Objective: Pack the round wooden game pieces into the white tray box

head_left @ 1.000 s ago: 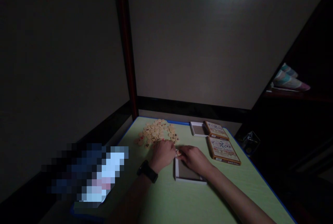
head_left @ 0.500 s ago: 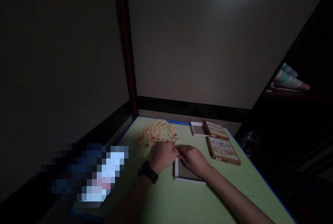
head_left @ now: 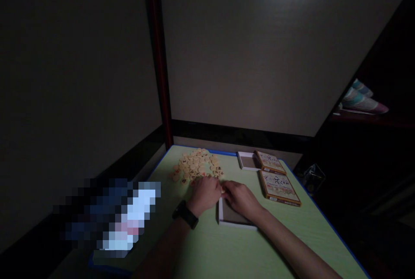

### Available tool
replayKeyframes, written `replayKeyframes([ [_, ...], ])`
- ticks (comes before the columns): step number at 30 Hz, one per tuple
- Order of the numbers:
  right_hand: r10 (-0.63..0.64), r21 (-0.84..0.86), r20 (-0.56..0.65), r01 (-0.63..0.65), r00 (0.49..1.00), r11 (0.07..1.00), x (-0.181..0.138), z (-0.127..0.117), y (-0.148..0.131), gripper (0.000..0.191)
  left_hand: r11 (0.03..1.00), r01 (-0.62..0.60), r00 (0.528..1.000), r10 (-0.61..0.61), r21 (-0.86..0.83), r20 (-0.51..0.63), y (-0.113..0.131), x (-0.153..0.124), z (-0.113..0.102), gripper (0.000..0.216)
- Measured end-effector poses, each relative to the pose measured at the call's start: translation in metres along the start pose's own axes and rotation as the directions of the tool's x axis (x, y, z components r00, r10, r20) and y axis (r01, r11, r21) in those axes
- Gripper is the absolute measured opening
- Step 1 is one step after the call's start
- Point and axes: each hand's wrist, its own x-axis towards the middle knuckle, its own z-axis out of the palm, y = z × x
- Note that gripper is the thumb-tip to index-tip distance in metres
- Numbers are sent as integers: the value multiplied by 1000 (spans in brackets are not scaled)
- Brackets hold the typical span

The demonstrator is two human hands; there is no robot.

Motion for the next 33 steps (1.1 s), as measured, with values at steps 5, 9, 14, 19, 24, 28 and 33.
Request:
replayKeyframes([
  [5,27,-75,15,-26,1000,997,-1,-2,-5,15,1000,-11,1000,11,4,-3,-1,0,1,35],
  [9,50,-122,36,-46,998,991,-4,-11,-10,18,1000,-7,1000,7,17,-1,0,-1,-1,36],
  [14,96,-170,30,-89,995,981,-11,-26,-5,17,999,-33,999,33,8,-27,2,-5,-5,29],
  [19,138,-221,78,-118,987,968,-15,-27,0,16,997,-74,997,74,21,-34,2,-9,-1,27],
  [24,148,-176,67,-134,987,975,-13,-20,2,18,993,-110,993,111,43,-25,-1,-8,5,25],
  [28,102,-123,40,-97,994,988,-12,-17,6,13,991,-124,992,125,57,-21,-2,-8,6,26],
  [33,104,-134,44,-97,994,986,-12,-16,6,14,990,-127,992,128,63,-8,-1,-7,4,23],
])
